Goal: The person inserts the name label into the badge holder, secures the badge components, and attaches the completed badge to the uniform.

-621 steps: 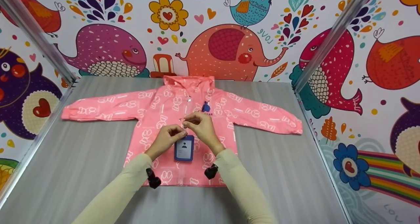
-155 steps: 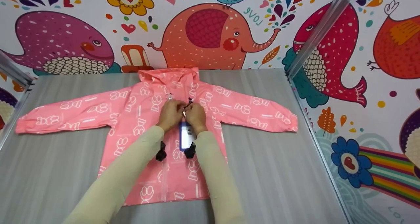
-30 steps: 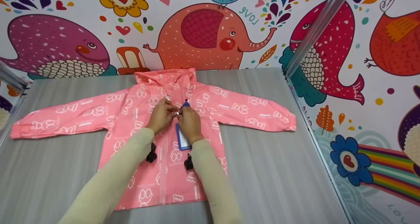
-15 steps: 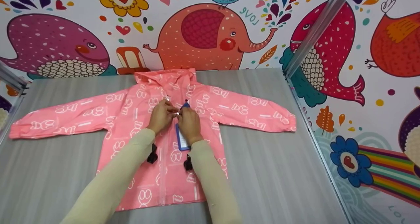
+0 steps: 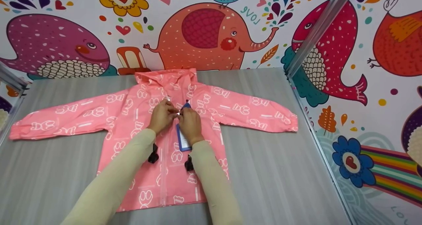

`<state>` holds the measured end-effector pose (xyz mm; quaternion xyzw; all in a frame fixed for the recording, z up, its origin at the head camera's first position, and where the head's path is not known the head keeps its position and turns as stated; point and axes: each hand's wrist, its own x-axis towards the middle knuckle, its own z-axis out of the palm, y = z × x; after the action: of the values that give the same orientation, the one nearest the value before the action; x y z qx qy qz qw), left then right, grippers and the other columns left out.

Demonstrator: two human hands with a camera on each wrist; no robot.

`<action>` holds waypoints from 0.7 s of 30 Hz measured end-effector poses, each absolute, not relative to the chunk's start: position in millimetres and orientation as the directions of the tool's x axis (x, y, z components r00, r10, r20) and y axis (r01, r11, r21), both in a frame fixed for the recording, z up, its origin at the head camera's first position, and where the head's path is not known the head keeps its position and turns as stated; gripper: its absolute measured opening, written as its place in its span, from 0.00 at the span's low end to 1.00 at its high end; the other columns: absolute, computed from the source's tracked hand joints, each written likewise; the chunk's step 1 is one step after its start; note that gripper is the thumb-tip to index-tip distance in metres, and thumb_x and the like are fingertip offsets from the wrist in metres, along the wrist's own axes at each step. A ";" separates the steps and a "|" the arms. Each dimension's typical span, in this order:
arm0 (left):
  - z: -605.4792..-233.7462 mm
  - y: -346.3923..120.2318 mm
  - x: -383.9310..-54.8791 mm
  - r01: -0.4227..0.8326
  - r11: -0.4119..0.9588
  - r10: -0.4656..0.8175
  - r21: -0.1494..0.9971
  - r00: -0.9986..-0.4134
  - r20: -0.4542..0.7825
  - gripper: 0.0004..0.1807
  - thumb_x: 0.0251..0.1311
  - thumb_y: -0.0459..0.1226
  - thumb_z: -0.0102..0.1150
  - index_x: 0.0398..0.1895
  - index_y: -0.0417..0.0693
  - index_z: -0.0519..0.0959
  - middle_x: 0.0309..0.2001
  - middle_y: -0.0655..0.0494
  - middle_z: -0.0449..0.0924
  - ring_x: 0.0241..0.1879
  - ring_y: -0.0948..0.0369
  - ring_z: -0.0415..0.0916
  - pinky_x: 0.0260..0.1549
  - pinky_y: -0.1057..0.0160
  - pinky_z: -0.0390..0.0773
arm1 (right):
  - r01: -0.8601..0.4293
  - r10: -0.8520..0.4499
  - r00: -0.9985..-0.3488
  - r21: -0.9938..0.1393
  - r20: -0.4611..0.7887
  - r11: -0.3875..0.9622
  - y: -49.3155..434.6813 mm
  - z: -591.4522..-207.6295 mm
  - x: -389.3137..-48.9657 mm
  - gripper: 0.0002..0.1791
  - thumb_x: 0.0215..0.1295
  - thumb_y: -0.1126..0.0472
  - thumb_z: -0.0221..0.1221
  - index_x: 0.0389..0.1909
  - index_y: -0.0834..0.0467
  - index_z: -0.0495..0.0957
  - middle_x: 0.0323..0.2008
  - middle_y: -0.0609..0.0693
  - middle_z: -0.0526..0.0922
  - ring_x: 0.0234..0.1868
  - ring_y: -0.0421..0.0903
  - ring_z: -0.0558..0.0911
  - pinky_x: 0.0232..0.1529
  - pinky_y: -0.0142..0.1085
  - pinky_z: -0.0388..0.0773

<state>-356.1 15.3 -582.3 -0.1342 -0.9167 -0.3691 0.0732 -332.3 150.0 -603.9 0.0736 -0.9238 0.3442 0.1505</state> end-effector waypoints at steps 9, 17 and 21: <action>-582.9 14.7 -358.1 0.276 0.689 0.196 0.671 -0.961 0.194 0.06 0.49 0.25 0.66 0.32 0.38 0.88 0.43 0.46 0.78 0.44 0.49 0.79 0.47 0.52 0.80 | -0.231 -0.034 -0.947 -0.607 0.318 0.760 149.2 -602.1 -332.1 0.04 0.61 0.64 0.65 0.33 0.62 0.82 0.30 0.55 0.85 0.33 0.52 0.84 0.38 0.46 0.81; -582.2 15.1 -359.2 0.228 0.669 0.171 0.707 -0.973 0.152 0.06 0.48 0.24 0.67 0.31 0.38 0.87 0.44 0.46 0.79 0.45 0.49 0.80 0.48 0.52 0.80 | -0.208 -0.023 -0.956 -0.623 0.291 0.754 149.0 -601.6 -333.1 0.04 0.61 0.64 0.65 0.34 0.62 0.82 0.30 0.54 0.85 0.32 0.51 0.83 0.37 0.45 0.81; -583.7 15.0 -359.7 0.228 0.673 0.167 0.704 -0.974 0.156 0.06 0.47 0.24 0.68 0.30 0.38 0.87 0.43 0.47 0.79 0.43 0.49 0.79 0.47 0.53 0.80 | -0.214 -0.025 -0.954 -0.620 0.299 0.754 148.6 -601.4 -333.0 0.04 0.61 0.64 0.65 0.33 0.62 0.82 0.30 0.55 0.85 0.32 0.52 0.83 0.37 0.45 0.81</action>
<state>-359.7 15.0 -583.7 -0.1082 -0.9137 -0.3899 0.0393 -333.0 148.6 -601.4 0.0646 -0.9265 0.3444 0.1373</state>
